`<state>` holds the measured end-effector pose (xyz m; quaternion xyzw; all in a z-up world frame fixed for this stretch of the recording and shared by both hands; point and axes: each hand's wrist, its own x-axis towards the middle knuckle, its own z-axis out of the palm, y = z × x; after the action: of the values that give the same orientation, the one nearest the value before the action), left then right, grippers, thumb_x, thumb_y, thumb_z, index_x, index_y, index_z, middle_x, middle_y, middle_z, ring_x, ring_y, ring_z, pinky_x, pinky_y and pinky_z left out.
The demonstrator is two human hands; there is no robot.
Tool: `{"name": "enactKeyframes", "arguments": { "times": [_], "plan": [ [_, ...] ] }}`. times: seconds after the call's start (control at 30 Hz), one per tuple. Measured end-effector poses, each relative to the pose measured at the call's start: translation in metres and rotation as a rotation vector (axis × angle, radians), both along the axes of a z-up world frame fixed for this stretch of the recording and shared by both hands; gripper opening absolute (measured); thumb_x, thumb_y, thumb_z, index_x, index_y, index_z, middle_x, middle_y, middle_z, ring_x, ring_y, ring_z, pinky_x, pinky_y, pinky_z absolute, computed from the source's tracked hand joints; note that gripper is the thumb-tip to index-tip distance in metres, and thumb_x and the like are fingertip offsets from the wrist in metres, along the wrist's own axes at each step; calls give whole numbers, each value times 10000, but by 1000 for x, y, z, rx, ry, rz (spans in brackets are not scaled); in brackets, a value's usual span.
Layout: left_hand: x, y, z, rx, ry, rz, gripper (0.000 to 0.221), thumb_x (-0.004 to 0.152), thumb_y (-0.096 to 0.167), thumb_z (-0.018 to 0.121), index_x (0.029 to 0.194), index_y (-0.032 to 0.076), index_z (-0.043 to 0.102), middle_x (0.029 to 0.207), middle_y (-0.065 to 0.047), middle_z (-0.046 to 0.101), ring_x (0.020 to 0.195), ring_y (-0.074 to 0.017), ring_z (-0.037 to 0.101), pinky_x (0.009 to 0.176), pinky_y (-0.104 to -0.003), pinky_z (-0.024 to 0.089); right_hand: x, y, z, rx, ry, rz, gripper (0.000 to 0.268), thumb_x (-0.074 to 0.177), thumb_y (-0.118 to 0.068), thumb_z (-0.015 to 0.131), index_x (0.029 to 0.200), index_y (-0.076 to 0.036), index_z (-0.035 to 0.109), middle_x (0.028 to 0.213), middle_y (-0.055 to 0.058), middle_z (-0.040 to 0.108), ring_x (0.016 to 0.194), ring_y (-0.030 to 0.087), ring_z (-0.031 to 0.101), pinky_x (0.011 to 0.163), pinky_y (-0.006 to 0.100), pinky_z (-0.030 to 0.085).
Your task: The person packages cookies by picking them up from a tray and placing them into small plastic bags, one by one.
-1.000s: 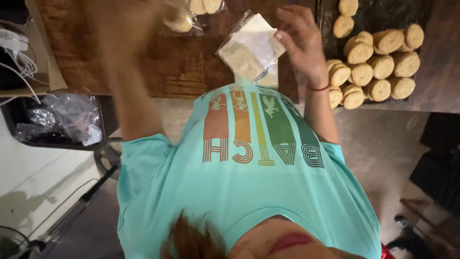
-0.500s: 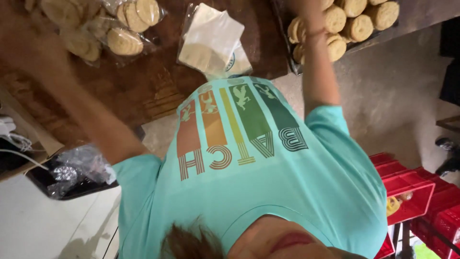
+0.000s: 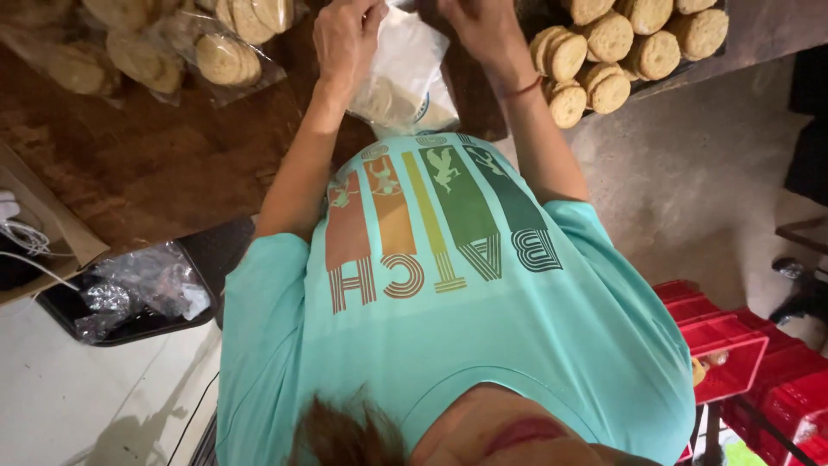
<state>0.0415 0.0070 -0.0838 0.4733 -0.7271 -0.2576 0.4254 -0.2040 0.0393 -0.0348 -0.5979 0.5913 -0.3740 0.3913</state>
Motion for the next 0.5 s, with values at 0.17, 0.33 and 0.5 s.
{"name": "enactKeyframes", "arguments": {
  "times": [0.17,0.33,0.5],
  "plan": [
    [-19,-1,22,461,801,88,187,939,58,859,910,-32,697,780,-24,630,707,-121,512,665,-260,427,38,-1,10,324,-654,-27,288,883,-12,766,1148,-63,664,1034,-28,725,962,68,680,888,251,568],
    [-9,-6,55,601,832,-167,278,873,88,835,1076,22,656,945,0,688,846,-116,655,762,-243,569,31,-12,-5,131,-616,105,85,1068,-24,710,994,17,704,888,19,681,790,105,586,732,290,470],
    [3,-16,66,462,482,-256,104,1005,90,783,1067,19,738,979,-44,778,906,-131,747,805,-252,595,15,-3,38,134,-570,131,77,1105,-18,653,1034,3,671,912,5,680,837,91,622,782,269,516]
  ]
}}
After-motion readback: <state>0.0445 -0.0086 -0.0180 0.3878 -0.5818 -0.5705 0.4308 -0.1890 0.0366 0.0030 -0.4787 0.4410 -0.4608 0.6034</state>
